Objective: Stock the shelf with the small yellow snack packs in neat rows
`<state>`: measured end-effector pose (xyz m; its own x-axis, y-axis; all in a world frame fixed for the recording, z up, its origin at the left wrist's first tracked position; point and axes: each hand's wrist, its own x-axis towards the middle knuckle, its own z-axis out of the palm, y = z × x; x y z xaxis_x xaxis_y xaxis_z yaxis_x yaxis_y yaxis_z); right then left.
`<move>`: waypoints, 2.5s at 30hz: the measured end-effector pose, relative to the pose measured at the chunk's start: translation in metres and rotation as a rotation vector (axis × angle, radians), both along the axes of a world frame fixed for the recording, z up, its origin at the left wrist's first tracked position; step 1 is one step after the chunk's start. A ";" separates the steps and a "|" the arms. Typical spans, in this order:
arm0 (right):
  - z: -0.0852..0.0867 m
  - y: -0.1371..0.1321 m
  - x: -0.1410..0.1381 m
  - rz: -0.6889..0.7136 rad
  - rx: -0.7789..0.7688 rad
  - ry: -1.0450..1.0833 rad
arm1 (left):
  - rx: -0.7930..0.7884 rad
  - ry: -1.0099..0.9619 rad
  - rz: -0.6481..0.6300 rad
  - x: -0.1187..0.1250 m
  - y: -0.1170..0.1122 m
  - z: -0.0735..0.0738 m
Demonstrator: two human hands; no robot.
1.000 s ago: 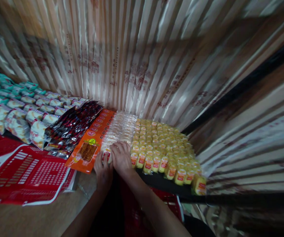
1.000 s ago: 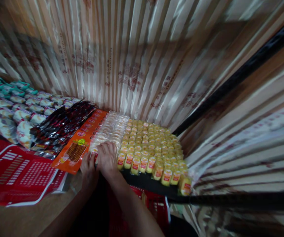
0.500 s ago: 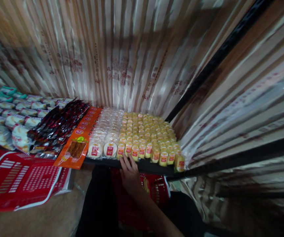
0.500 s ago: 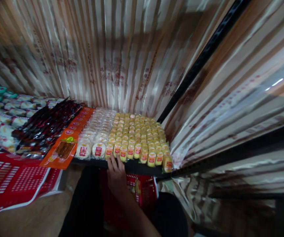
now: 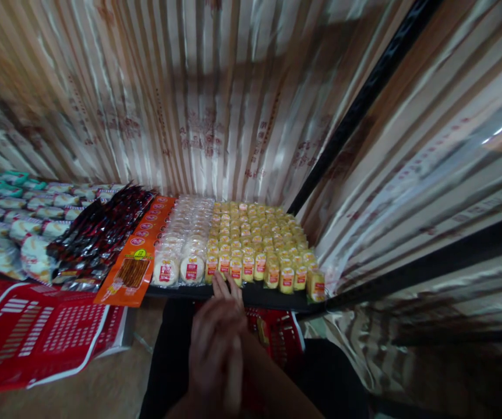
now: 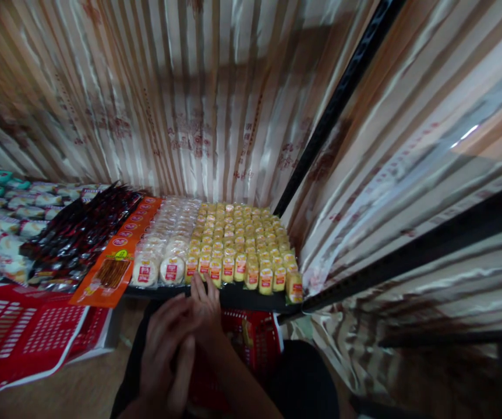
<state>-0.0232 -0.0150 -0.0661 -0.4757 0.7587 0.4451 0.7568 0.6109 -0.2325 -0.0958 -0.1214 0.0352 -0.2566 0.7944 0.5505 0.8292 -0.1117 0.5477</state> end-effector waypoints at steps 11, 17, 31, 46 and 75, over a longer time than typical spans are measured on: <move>0.002 -0.002 0.027 -0.060 0.099 0.099 | -0.050 0.134 -0.002 -0.021 0.084 -0.100; 0.004 0.003 0.034 -0.151 0.073 0.112 | -0.042 0.123 -0.046 -0.024 0.092 -0.104; -0.012 0.007 0.036 -0.089 0.025 0.254 | 0.046 0.273 -0.193 -0.014 0.089 -0.099; -0.011 0.005 0.042 -0.071 0.037 0.301 | -0.026 0.384 -0.289 -0.009 0.096 -0.103; -0.018 0.008 0.072 -0.178 0.022 0.305 | 0.035 0.500 -0.345 0.019 0.094 -0.101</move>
<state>0.0487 -0.0067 -0.0836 -0.1791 0.8065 0.5635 0.7498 0.4827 -0.4526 -0.0764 -0.0277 -0.0655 0.3086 0.7651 0.5652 0.8980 -0.4303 0.0921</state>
